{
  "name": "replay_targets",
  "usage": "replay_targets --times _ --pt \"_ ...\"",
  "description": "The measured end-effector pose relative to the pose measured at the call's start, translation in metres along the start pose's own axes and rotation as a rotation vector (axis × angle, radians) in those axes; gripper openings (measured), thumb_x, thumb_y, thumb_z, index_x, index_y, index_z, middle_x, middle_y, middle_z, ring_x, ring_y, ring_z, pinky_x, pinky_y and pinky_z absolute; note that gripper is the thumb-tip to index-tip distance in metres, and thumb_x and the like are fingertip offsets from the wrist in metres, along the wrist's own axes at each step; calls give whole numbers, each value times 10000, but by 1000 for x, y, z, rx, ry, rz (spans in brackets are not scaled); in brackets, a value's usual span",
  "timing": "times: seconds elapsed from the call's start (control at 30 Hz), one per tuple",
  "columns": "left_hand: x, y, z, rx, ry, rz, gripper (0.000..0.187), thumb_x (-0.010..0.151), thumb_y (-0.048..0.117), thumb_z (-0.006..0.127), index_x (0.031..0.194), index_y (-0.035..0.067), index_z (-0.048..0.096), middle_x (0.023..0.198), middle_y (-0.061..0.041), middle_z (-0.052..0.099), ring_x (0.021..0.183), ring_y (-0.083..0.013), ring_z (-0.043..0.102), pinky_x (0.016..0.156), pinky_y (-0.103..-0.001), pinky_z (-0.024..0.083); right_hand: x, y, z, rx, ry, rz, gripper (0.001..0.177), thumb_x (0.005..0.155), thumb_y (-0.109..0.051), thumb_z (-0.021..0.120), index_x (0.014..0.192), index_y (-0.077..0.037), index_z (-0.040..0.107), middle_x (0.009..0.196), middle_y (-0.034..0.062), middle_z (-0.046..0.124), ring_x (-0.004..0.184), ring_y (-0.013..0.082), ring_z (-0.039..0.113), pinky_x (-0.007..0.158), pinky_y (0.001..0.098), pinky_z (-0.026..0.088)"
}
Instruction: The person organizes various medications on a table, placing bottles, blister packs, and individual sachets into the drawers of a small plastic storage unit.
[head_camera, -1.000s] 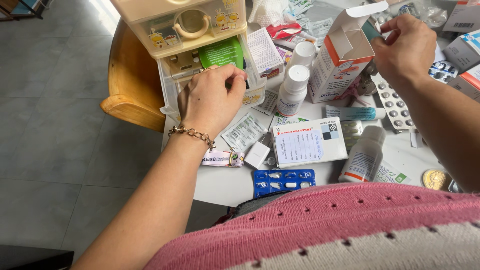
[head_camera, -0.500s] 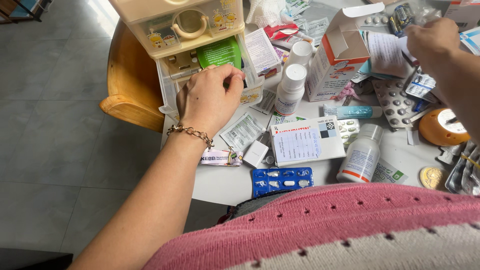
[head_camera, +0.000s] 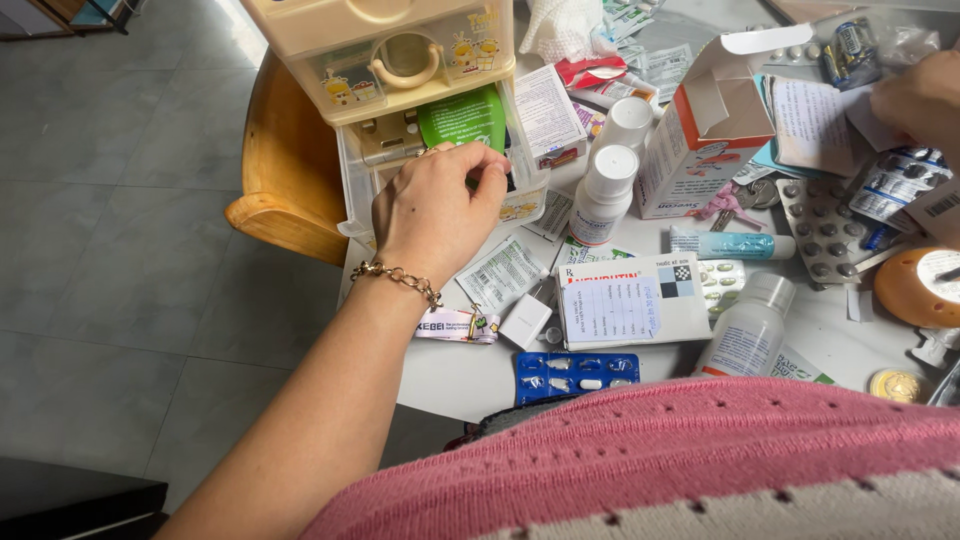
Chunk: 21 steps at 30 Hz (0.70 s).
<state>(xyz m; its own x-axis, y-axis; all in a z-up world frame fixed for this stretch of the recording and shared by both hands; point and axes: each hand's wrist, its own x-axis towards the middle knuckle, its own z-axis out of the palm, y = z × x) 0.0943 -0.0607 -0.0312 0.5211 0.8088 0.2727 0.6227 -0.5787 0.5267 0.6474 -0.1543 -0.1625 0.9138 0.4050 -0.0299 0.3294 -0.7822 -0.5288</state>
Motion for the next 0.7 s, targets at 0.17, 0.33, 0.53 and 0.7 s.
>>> replay_targets --times 0.17,0.33,0.53,0.7 --pt "1 3 1 7 -6 -22 183 898 320 618 920 254 787 932 -34 745 894 -289 703 733 -445 534 2 9 -1 -2 11 -27 273 1039 -281 696 967 -18 682 861 99 685 672 176 680 537 341 551" --pt "3 0 -2 -75 -24 -3 162 902 273 653 948 210 795 921 -50 772 845 -252 742 734 -395 570 4 13 0 12 10 -33 260 1054 -275 692 963 -31 678 865 86 679 682 160 675 548 331 546" --pt "7 -29 -37 -143 47 -52 155 920 157 680 1025 136 792 920 -79 799 811 -150 787 766 -292 614 13 23 -3 18 14 -51 249 1072 -267 686 958 -46 674 869 70 672 695 139 668 562 319 541" --pt "6 -32 -56 -176 118 -40 153 936 105 668 1038 84 778 948 -67 803 843 -116 789 790 -265 618 23 29 0 34 23 -102 242 1086 -261 681 954 -59 670 872 57 666 706 123 662 573 309 536"
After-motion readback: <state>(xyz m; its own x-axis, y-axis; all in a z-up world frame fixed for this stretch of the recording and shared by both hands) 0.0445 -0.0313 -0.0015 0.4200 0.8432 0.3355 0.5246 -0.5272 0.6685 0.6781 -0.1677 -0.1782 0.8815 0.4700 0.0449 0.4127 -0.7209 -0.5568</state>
